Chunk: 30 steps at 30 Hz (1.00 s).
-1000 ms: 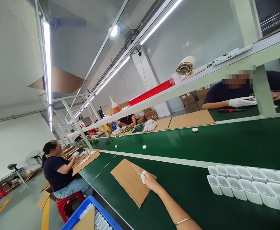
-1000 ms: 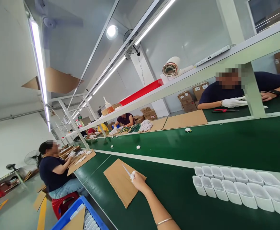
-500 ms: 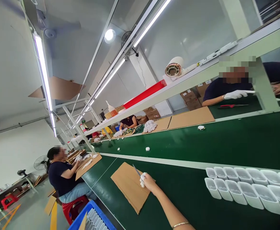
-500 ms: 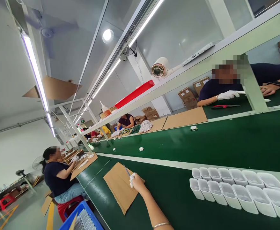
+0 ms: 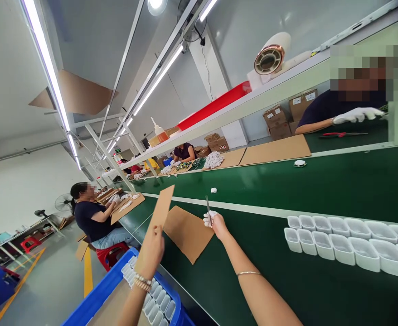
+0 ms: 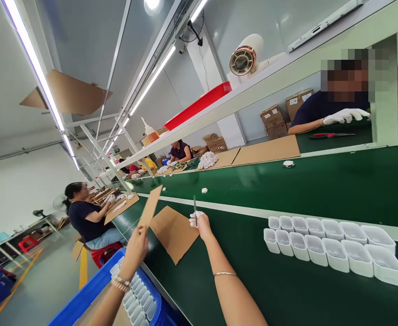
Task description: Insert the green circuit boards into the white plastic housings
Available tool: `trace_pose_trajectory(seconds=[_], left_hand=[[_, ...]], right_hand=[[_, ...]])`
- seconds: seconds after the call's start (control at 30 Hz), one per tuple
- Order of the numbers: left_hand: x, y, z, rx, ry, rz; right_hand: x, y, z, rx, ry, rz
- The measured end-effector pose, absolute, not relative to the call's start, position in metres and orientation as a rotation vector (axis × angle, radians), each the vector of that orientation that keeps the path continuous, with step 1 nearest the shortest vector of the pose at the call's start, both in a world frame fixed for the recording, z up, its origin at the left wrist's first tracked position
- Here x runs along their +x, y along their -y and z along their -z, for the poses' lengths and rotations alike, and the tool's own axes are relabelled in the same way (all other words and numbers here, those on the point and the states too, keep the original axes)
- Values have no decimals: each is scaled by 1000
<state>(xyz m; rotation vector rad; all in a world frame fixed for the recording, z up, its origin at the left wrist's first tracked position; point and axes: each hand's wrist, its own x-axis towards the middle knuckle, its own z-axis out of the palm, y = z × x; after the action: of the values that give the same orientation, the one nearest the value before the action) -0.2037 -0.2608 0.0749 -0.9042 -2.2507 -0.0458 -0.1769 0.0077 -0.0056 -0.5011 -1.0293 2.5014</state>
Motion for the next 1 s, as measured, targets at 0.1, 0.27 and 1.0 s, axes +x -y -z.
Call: trace_pose_trajectory(seconds=[0.1, 0.27, 1.0], left_hand=[[-207, 209, -34, -1080, 2318, 85], [-196, 179, 6, -1111, 2345, 263], [-173, 193, 16, -580, 2402, 826]], right_hand=[[-167, -23, 0, -538, 913, -2355], [-151, -38, -19, -519, 866, -2123], [-182, 71, -26, -309, 2315, -861]])
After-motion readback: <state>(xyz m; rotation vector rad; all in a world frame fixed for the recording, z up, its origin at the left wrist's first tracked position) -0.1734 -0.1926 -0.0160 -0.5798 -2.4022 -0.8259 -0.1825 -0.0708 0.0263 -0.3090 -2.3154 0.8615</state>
